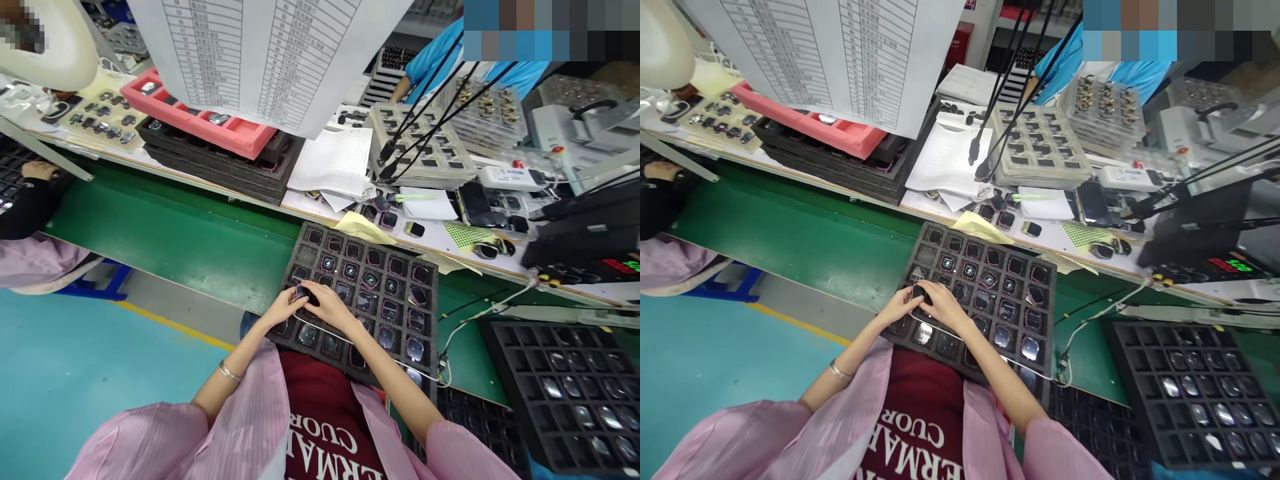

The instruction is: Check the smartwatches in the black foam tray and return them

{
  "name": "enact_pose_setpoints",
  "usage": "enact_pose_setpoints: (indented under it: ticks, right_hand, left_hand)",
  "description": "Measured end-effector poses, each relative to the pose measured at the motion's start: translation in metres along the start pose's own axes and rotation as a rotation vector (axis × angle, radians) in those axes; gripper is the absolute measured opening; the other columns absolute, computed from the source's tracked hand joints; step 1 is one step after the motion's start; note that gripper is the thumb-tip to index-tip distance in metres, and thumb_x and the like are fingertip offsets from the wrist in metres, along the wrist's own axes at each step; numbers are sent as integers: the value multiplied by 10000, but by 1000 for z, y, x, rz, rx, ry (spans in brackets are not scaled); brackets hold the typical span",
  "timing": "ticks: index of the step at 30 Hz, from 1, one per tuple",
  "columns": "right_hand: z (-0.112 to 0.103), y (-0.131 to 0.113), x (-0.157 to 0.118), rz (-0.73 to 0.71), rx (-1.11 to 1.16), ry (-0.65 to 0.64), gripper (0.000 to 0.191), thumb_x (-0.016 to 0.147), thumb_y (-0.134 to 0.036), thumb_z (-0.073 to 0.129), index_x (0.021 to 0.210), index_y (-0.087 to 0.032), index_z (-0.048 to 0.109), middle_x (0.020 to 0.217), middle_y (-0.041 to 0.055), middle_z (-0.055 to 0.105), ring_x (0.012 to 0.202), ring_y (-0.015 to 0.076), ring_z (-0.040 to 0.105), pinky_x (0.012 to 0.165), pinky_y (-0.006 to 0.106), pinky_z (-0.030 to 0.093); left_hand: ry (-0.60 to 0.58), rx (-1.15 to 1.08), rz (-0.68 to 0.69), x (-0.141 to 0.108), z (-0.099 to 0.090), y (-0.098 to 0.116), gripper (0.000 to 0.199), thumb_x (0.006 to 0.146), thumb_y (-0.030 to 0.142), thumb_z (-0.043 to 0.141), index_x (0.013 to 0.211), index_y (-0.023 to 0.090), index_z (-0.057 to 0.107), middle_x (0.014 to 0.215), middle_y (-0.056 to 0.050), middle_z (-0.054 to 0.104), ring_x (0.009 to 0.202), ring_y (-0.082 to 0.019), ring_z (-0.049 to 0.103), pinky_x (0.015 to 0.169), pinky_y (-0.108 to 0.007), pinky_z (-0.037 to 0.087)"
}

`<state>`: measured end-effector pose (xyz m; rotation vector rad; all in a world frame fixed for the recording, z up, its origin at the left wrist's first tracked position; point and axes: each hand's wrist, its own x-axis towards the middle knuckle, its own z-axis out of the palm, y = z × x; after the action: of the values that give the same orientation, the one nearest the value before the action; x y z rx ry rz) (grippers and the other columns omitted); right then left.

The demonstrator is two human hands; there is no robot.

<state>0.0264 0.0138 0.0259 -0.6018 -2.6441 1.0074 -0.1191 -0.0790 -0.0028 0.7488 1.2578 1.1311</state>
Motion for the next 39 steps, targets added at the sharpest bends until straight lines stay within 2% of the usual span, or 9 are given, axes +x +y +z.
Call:
enact_pose_setpoints:
  ticks: [5,11,14,21,28,32,36,39]
  right_hand:
    - [3,2,1,-5,5,7,366,855,-248,632,1213,-220,560,1208,105,629,1121,263,588,964,460,466]
    - [6,3,-2,1,53,40,399,870,-255,600,1261,-231,525,1212,107,610,1137,258,574,969,460,463]
    - [8,3,-3,12,74,54,414,867,-241,591,1275,-237,522,1206,109,608,1134,266,576,970,474,459]
    - [9,4,-2,16,99,61,432,847,-220,608,1273,-237,533,1196,103,612,1118,262,585,956,462,472]
    - [8,4,-2,13,106,74,398,846,-230,636,1236,-228,556,1191,95,615,1103,248,588,948,438,477]
    - [8,2,-3,21,107,76,394,847,-241,641,1233,-229,558,1181,99,616,1099,254,585,944,450,476]
    - [-2,3,-3,4,107,68,378,826,-263,666,1196,-235,594,1141,95,613,1062,248,595,924,426,488]
    - [-15,13,11,9,90,94,380,788,-313,713,1149,-238,622,1086,75,608,1007,235,605,874,382,509]
  left_hand:
    - [32,-11,41,0,0,-6,451,764,510,652,983,117,610,662,8,572,626,-147,535,591,-262,428]
    - [92,-14,81,3,3,-14,433,745,480,684,975,116,639,866,-59,672,837,-203,608,791,-317,467]
    - [110,-14,80,4,3,-15,438,738,472,696,992,118,650,926,-75,691,883,-222,621,838,-339,465]
    - [131,-9,81,4,3,-18,440,742,462,700,1013,120,647,965,-82,697,926,-234,620,883,-356,458]
    - [104,23,81,5,1,-20,430,763,463,677,1011,113,645,950,-84,690,894,-222,616,859,-342,458]
    - [92,25,67,4,1,-18,453,764,470,671,1042,115,629,998,-91,683,946,-234,609,892,-349,448]
    - [68,18,53,2,3,-15,438,789,450,652,1094,139,602,1071,-87,662,1028,-242,586,950,-363,424]
    - [36,5,39,0,4,-13,465,783,427,668,1156,170,559,1131,-71,631,1071,-223,567,964,-344,421]
